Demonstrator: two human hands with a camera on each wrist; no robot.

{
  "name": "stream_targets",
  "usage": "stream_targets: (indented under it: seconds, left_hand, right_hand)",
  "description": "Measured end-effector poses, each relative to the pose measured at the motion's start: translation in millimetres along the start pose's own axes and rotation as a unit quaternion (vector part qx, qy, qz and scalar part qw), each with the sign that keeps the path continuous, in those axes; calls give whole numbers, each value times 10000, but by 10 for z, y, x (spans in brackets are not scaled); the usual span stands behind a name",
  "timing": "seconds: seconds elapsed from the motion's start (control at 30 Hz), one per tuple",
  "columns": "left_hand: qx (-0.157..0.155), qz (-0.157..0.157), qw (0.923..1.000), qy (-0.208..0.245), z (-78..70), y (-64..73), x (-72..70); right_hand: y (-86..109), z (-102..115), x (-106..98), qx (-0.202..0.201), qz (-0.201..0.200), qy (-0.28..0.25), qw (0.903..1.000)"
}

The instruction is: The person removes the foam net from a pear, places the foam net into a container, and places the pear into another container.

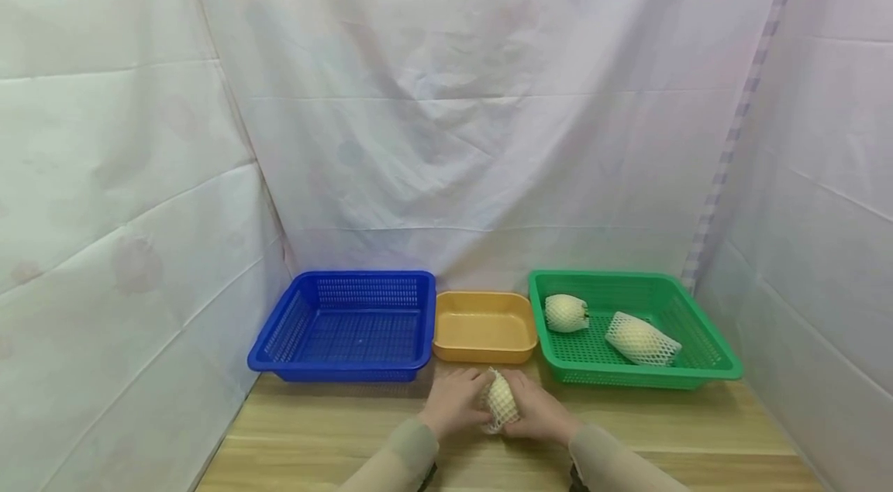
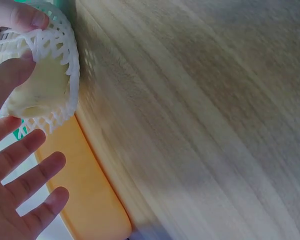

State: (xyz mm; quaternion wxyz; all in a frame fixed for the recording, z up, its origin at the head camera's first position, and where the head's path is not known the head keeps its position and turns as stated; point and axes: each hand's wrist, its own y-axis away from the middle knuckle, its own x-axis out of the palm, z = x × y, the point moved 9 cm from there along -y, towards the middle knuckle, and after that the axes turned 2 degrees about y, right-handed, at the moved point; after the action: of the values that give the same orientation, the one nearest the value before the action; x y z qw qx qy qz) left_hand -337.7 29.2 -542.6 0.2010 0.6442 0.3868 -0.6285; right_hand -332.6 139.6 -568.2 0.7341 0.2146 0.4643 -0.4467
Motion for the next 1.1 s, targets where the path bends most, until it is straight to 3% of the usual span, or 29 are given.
stream_targets:
  seconds: [1.1]
  left_hand:
    - [35,33,9999,-141,-108,-103,119]
  right_hand:
    - [14,-41,-4,-107,52,-309,9995]
